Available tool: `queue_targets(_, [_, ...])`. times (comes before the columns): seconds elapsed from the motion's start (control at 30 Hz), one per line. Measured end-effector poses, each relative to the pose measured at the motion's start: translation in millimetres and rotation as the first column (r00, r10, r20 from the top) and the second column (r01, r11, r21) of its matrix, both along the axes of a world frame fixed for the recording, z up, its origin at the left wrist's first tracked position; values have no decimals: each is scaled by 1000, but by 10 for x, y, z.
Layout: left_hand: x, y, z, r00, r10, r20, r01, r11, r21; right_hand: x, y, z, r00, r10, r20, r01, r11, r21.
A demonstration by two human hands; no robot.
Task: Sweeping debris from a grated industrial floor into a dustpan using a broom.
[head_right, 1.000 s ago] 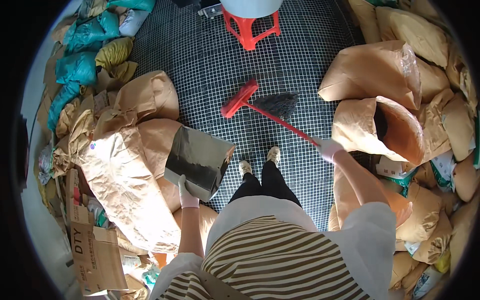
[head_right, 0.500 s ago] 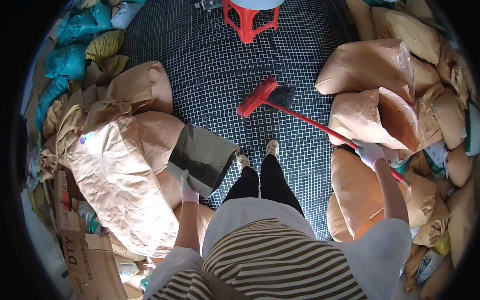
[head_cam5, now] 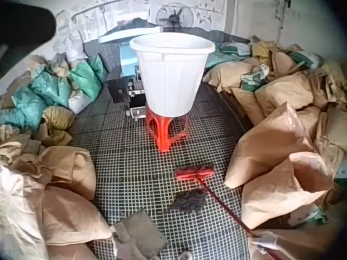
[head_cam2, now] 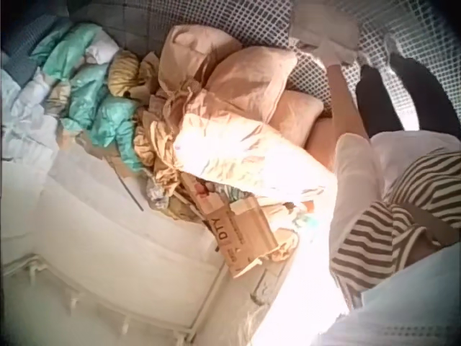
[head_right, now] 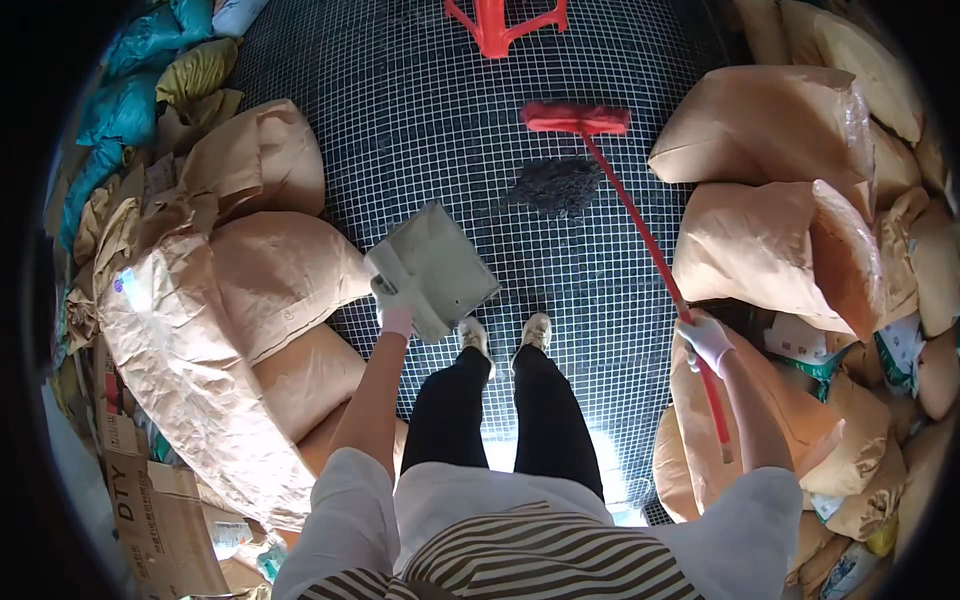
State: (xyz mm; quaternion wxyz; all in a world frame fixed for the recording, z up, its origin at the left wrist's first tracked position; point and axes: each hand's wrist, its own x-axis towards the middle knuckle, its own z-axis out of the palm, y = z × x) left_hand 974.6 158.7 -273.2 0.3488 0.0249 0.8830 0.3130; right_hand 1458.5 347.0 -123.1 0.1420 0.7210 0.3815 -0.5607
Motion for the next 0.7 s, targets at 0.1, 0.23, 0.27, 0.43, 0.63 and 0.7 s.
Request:
queue_targets(0.1, [241,274,-535,998,-51,-28,50,997,-54,-60,130,-795,924,-292,-246,256,952,-166])
queue_targets(0.23, [521,596,-1335,993,-114,7,114,985,-126,-348,391,-2069,839,-389,-382,400,915,-52])
queue_targets(0.27, [578,653,-1560,992,-125,32,129,981,-148,-384,460,-2364,858,-357,-369,392,920,22])
queue_targets(0.43, [715,840,-2603,995,-97,-13,97,995,1,-222,557,-3240,933,-214,-290,277,940,198])
queue_targets(0.63, [733,1081,-3196,1000,-18,-17,20,995,93,84,308,-2922,971,-17,-240,103,931,350])
queue_targets(0.7, [915,1188,-3206,1000,6,14,-8,991,135,228,86,-2695,989,-11,-148,63,934,351])
